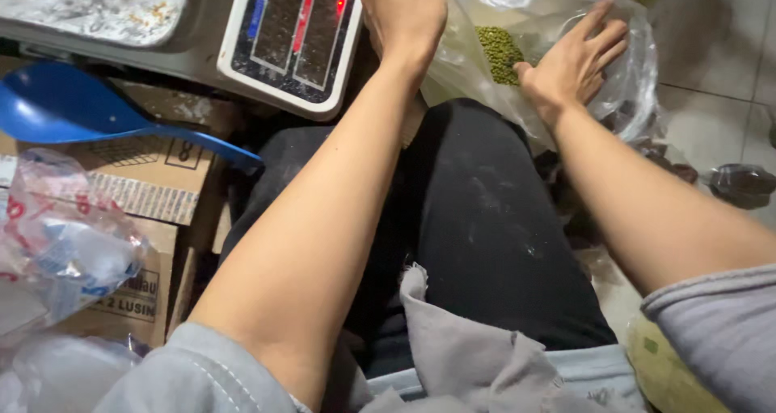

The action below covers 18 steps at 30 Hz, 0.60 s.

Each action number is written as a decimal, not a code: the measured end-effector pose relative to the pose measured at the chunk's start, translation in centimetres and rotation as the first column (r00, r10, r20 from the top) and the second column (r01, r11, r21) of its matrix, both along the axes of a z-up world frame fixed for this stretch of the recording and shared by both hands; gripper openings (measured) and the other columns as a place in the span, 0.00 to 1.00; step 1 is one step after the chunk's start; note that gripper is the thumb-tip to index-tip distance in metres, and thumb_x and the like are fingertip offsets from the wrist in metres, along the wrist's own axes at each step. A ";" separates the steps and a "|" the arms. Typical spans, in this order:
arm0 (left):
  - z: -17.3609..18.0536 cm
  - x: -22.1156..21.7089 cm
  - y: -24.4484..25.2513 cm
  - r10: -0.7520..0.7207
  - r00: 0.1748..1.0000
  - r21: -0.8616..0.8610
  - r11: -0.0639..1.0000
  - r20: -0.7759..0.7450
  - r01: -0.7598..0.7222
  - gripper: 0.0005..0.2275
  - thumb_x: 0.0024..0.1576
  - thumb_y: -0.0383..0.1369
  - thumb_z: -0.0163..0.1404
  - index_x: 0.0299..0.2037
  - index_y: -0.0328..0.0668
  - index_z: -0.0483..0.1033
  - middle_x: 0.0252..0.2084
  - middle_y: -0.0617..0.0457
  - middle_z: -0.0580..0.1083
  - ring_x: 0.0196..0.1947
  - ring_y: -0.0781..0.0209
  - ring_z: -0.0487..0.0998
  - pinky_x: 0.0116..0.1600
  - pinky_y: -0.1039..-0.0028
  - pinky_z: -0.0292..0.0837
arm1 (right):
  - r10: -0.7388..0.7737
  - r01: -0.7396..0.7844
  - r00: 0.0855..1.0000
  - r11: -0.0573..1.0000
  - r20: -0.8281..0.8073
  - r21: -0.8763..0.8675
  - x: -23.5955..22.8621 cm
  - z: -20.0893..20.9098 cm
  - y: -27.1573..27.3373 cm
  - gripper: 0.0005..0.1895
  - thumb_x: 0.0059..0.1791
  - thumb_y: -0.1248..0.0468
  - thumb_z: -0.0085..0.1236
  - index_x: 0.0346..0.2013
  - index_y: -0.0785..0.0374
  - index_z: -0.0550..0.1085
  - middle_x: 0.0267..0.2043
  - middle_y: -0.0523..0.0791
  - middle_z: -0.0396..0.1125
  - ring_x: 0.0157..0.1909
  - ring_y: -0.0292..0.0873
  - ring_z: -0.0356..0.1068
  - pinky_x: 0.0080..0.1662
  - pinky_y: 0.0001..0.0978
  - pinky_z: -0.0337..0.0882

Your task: The person scoops green mung beans from a large sack into small plastic bags using a blue scoop, weighs each bag on a digital scale, and ties the bags shut. The process is repeated for multiple bags in a cluttered storage area.

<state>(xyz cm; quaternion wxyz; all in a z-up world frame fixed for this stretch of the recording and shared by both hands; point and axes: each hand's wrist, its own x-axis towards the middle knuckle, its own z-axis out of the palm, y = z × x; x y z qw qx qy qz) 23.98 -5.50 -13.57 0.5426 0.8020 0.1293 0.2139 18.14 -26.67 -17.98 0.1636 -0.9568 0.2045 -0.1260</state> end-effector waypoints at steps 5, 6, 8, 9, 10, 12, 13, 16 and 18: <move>2.7 -1.2 0.6 -0.064 0.992 -0.002 0.998 -0.113 0.064 0.19 0.56 0.43 0.42 0.43 0.34 0.77 0.42 0.33 0.80 0.44 0.30 0.80 0.48 0.50 0.75 | 0.082 -0.090 0.985 0.995 -0.153 -0.049 2.7 -1.8 -3.1 0.69 0.34 0.58 0.80 0.75 0.75 0.41 0.71 0.63 0.48 0.72 0.66 0.49 0.70 0.49 0.55; 2.8 -1.2 0.7 -0.067 0.990 -0.001 0.998 -0.127 0.068 0.19 0.55 0.44 0.42 0.43 0.35 0.77 0.43 0.33 0.79 0.46 0.29 0.79 0.49 0.50 0.74 | 0.084 -0.094 0.977 0.995 -0.195 -0.039 3.2 -1.9 -3.7 0.68 0.34 0.57 0.80 0.74 0.76 0.43 0.71 0.64 0.48 0.72 0.65 0.50 0.70 0.48 0.55; 2.8 -1.0 0.9 -0.095 0.983 0.008 0.995 -0.158 0.098 0.21 0.56 0.45 0.40 0.45 0.36 0.77 0.46 0.33 0.79 0.48 0.29 0.78 0.52 0.50 0.73 | 0.140 -0.157 0.957 0.986 -0.253 -0.049 4.0 -2.2 -4.5 0.67 0.33 0.54 0.81 0.71 0.78 0.45 0.70 0.66 0.49 0.71 0.65 0.51 0.69 0.48 0.54; 2.7 -0.9 0.9 -0.109 0.979 0.011 0.994 -0.174 0.113 0.21 0.57 0.46 0.39 0.45 0.36 0.77 0.47 0.33 0.78 0.49 0.29 0.77 0.53 0.50 0.73 | 0.192 -0.218 0.943 0.973 -0.272 -0.069 4.5 -2.2 -4.8 0.67 0.33 0.53 0.82 0.70 0.80 0.46 0.69 0.67 0.50 0.70 0.66 0.51 0.68 0.48 0.54; 2.5 -0.8 0.9 -0.124 0.975 0.014 0.992 -0.185 0.128 0.22 0.57 0.46 0.39 0.46 0.36 0.77 0.48 0.33 0.78 0.50 0.28 0.77 0.54 0.50 0.72 | 0.243 -0.279 0.925 0.956 -0.291 -0.086 4.7 -2.3 -5.0 0.68 0.32 0.52 0.83 0.68 0.82 0.47 0.68 0.69 0.50 0.69 0.67 0.51 0.67 0.48 0.53; 2.0 -0.5 0.9 -0.151 0.966 0.021 0.987 -0.208 0.159 0.22 0.57 0.46 0.38 0.48 0.36 0.77 0.49 0.33 0.78 0.51 0.28 0.76 0.55 0.50 0.71 | 0.337 -0.368 0.882 0.929 -0.330 -0.034 5.0 -2.9 -4.6 0.60 0.35 0.53 0.79 0.67 0.82 0.52 0.64 0.68 0.57 0.67 0.65 0.58 0.67 0.45 0.58; 1.8 -0.3 0.9 -0.162 0.968 0.018 0.986 -0.190 0.168 0.22 0.57 0.46 0.38 0.48 0.36 0.77 0.49 0.32 0.78 0.52 0.28 0.76 0.55 0.50 0.71 | 0.383 -0.410 0.857 0.912 -0.345 -0.006 5.0 -3.2 -4.2 0.57 0.36 0.54 0.77 0.66 0.81 0.55 0.63 0.67 0.61 0.66 0.64 0.62 0.67 0.44 0.61; 1.3 0.1 0.9 -0.191 0.970 0.019 0.980 -0.152 0.196 0.23 0.58 0.45 0.37 0.48 0.36 0.78 0.49 0.32 0.78 0.52 0.28 0.75 0.56 0.50 0.70 | 0.688 -0.667 0.711 0.726 -0.145 0.169 3.9 -4.5 -2.7 0.43 0.52 0.52 0.63 0.66 0.84 0.59 0.54 0.66 0.69 0.56 0.63 0.71 0.61 0.44 0.70; 1.2 0.1 0.8 -0.206 0.968 0.028 0.977 -0.145 0.212 0.23 0.58 0.45 0.36 0.47 0.36 0.78 0.49 0.32 0.78 0.53 0.28 0.75 0.57 0.50 0.69 | 0.642 -0.583 0.760 0.745 -0.107 0.324 4.2 -5.1 -0.8 0.34 0.53 0.54 0.60 0.63 0.80 0.67 0.55 0.64 0.71 0.57 0.62 0.71 0.60 0.47 0.68</move>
